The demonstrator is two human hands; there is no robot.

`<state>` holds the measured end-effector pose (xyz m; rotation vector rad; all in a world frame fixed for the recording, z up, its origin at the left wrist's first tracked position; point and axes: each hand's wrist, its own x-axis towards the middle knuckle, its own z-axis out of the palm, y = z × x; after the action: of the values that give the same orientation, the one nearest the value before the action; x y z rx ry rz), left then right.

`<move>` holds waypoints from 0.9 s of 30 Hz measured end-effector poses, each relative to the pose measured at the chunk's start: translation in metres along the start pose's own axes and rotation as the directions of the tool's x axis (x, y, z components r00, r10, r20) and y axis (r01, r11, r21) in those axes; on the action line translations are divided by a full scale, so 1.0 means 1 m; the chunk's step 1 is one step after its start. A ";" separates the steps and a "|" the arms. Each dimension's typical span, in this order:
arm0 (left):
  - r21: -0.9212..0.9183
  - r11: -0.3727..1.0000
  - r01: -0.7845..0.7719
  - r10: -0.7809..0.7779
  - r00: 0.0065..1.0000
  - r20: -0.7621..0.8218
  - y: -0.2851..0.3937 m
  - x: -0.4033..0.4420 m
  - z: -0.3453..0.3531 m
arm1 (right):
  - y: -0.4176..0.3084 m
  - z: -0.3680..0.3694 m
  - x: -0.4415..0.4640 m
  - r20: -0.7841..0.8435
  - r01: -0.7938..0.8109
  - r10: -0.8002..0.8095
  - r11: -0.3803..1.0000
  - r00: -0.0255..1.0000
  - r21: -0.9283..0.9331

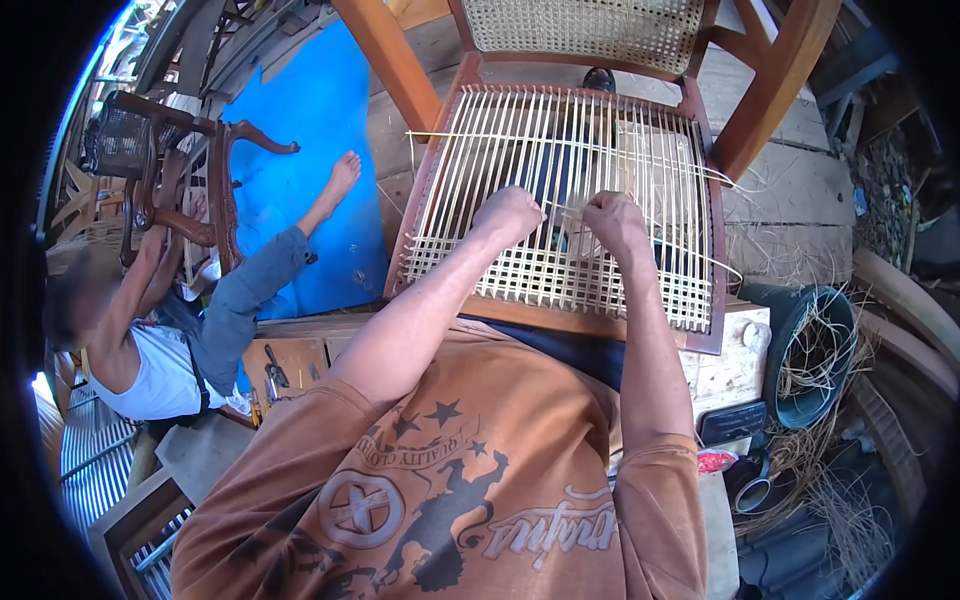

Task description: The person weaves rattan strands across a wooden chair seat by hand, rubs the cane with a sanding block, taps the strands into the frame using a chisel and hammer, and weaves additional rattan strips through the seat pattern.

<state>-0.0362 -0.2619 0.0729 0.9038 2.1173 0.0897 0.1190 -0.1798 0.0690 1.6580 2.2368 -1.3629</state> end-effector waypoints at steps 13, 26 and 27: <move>0.074 0.960 -0.268 0.278 0.918 -0.282 -0.010 -0.016 0.008 | 0.001 0.004 0.002 -0.013 0.063 -0.063 0.998 0.998 0.014; 0.105 0.987 -0.123 0.115 0.990 0.077 0.010 0.001 -0.013 | 0.007 0.012 0.011 -0.003 0.072 -0.074 0.983 0.997 -0.168; 0.101 0.990 -0.103 0.092 0.990 0.109 0.011 0.002 -0.017 | 0.005 0.011 0.011 0.009 0.062 -0.062 0.987 0.998 -0.151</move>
<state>-0.0430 -0.2482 0.0866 1.0527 1.9963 -0.0196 0.1131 -0.1787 0.0540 1.5481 2.3431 -1.1729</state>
